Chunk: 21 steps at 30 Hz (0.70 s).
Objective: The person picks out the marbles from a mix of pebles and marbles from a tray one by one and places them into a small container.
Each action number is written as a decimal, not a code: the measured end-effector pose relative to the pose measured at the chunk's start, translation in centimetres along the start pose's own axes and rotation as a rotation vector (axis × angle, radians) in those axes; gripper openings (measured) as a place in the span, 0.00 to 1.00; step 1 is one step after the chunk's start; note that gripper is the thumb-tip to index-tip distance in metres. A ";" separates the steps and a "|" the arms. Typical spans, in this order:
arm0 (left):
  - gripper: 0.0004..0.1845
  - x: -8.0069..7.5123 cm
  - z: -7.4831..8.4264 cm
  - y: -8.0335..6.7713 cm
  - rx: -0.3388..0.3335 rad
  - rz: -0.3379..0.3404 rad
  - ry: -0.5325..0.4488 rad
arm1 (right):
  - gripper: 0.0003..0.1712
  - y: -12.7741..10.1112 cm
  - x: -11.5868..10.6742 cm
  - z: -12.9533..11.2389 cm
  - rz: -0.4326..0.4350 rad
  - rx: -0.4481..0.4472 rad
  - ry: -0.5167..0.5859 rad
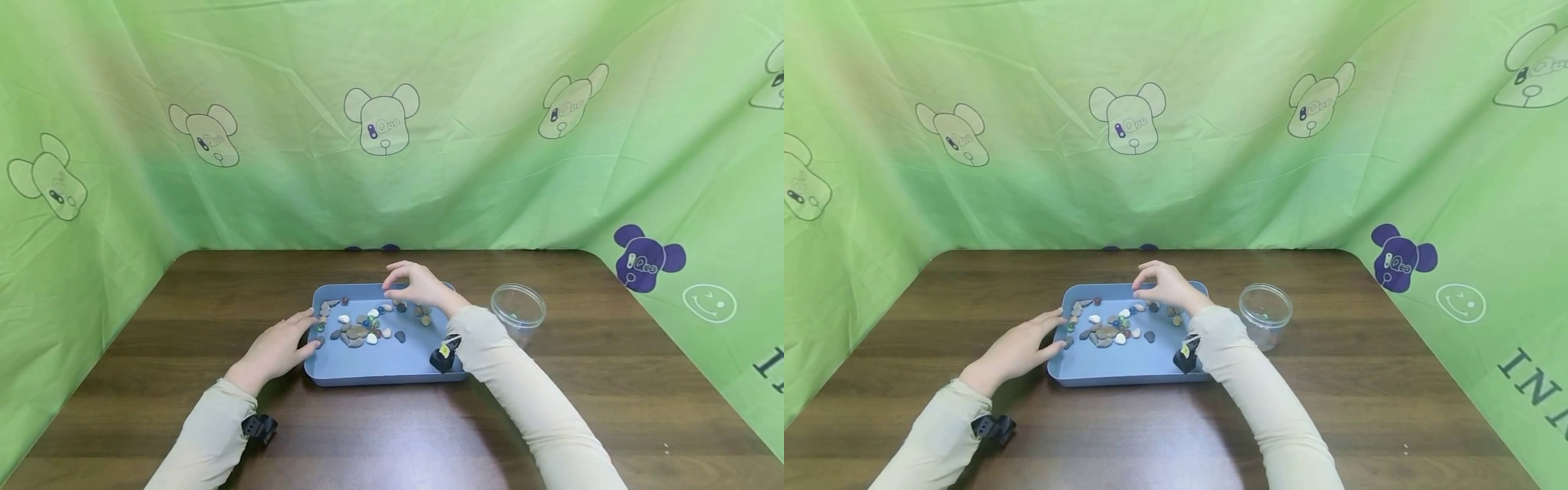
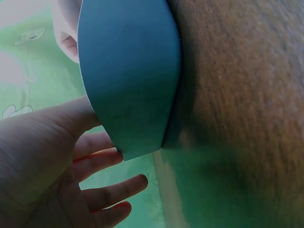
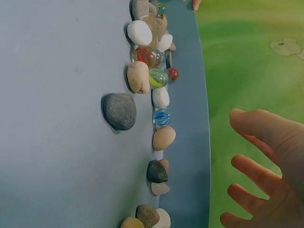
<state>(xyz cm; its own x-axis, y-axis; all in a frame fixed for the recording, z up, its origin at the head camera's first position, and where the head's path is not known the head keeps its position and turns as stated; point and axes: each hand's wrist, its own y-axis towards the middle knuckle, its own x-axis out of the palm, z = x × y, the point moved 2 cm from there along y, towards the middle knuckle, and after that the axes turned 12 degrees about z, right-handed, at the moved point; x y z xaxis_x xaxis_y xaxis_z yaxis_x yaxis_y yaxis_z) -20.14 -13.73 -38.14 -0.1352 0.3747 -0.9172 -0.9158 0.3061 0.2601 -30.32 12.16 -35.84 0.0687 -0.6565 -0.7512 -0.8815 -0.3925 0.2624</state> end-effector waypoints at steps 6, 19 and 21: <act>0.24 0.0 0.0 0.0 -0.002 -0.005 0.000 | 0.06 0.2 0.5 0.2 -0.015 -0.004 -0.015; 0.24 -0.1 -0.1 0.0 -0.007 -0.005 -0.009 | 0.07 0.4 2.0 0.6 -0.118 -0.011 -0.086; 0.24 -0.1 -0.1 0.0 -0.009 -0.004 -0.007 | 0.07 0.3 2.2 0.5 -0.122 -0.016 -0.125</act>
<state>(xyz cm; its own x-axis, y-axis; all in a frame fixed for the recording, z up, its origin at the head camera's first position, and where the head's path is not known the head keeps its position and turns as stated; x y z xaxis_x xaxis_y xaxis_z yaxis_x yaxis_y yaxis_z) -20.16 -13.82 -38.04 -0.1284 0.3797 -0.9162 -0.9196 0.3004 0.2533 -30.68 10.91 -37.64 0.1153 -0.5183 -0.8474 -0.8625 -0.4754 0.1734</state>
